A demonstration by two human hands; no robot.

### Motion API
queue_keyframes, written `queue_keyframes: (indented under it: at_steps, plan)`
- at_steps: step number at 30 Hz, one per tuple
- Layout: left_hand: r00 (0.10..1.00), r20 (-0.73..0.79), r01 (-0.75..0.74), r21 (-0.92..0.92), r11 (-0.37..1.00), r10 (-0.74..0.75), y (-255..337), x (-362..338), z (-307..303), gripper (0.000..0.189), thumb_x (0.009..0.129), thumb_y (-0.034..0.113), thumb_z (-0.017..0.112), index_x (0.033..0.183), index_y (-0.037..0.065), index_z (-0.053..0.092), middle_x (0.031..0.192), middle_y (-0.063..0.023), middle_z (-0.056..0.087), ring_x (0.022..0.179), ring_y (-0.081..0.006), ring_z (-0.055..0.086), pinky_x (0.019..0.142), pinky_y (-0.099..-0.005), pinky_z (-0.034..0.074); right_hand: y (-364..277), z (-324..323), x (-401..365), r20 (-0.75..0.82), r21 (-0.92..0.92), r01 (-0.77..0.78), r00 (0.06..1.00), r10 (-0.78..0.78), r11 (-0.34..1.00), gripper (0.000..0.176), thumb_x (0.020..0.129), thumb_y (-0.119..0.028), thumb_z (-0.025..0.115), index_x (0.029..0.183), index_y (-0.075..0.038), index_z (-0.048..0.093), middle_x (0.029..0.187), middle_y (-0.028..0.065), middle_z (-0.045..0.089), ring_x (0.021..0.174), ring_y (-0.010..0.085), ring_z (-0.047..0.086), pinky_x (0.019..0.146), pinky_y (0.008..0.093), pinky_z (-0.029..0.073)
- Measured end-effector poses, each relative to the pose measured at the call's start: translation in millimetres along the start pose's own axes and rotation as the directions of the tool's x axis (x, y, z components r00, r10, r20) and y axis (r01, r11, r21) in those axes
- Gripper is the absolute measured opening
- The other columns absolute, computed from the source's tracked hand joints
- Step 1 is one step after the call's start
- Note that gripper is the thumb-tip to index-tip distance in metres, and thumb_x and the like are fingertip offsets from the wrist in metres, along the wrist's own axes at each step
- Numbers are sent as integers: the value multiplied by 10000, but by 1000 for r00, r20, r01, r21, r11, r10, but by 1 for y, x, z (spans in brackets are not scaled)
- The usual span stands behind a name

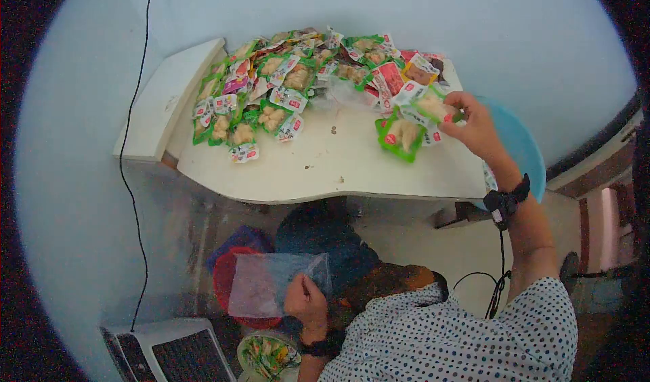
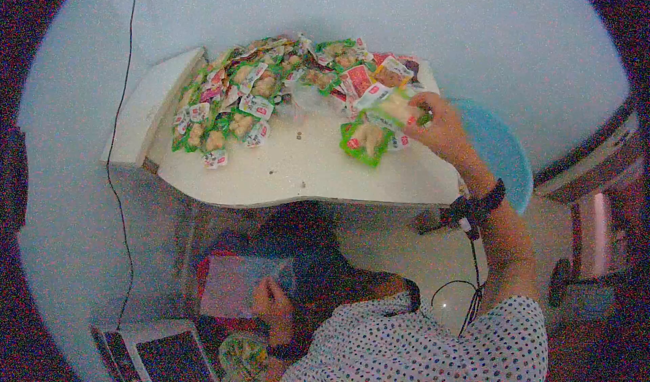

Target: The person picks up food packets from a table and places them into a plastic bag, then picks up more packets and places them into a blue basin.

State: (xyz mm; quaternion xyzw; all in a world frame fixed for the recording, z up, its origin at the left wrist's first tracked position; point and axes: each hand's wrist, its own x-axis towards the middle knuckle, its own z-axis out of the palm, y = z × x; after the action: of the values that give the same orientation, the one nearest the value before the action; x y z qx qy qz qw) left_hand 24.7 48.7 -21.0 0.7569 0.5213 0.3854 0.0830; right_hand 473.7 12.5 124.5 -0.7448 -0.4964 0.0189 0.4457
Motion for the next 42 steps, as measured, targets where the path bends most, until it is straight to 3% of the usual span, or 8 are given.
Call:
queue_keyframes:
  at_steps: [4,11,14,15,24,38,41,42]
  plan:
    - [999,-9,-39,51,998,39,2,7,-1,76,864,118,607,829,67,652,694,-123,603,599,-334,581,506,-416,438,-6,2,4,395,-277,84,918,33,957,373,705,-115,762,1034,-22,613,1113,131,610,1074,266,568,932,366,463]
    - [999,24,-50,95,994,48,-5,6,0,52,835,140,624,798,110,646,661,-96,558,559,-310,548,476,-433,406,-25,8,40,321,-334,182,944,-70,925,303,737,-229,752,934,-25,645,1012,159,639,959,348,606,857,418,484]
    - [994,104,-57,210,976,36,-1,10,-8,37,814,141,632,794,114,648,648,-95,553,545,-304,547,460,-415,406,-40,25,66,149,-233,461,887,-437,856,270,766,-208,729,947,-22,654,985,163,649,931,346,615,857,420,484]
    - [996,71,-55,147,988,45,-2,12,-7,38,811,141,634,785,115,645,639,-95,547,539,-301,545,457,-410,407,-69,24,76,265,-212,247,946,-187,946,267,731,-96,732,974,-4,673,1092,192,650,1097,317,601,948,374,460]
    - [996,68,-54,76,996,49,-14,9,-1,30,786,133,657,764,118,645,574,-72,513,494,-269,531,433,-390,409,-143,148,176,263,-21,614,765,-588,789,186,817,-89,657,989,-19,666,1010,156,667,921,307,628,844,380,482]
    - [987,156,15,81,997,-28,-24,19,-24,61,735,137,703,715,151,647,518,-60,474,427,-249,501,397,-382,410,-212,383,269,498,-100,663,679,-539,742,387,779,-22,542,1155,-38,631,1155,188,626,1095,367,576,943,433,461]
    - [940,-76,-295,311,903,333,-67,-37,15,177,833,119,647,993,47,672,740,-114,600,547,-236,545,511,-400,448,-200,421,288,566,-117,760,580,-586,639,497,754,32,511,1242,-47,568,1269,177,563,1156,371,537,958,443,454]
    - [963,-31,-256,202,945,267,-61,-22,1,162,831,112,642,977,47,667,711,-107,575,522,-225,518,484,-392,426,-206,423,288,613,-105,778,541,-576,619,518,751,43,506,1257,-50,552,1293,174,544,1167,371,530,957,445,455]
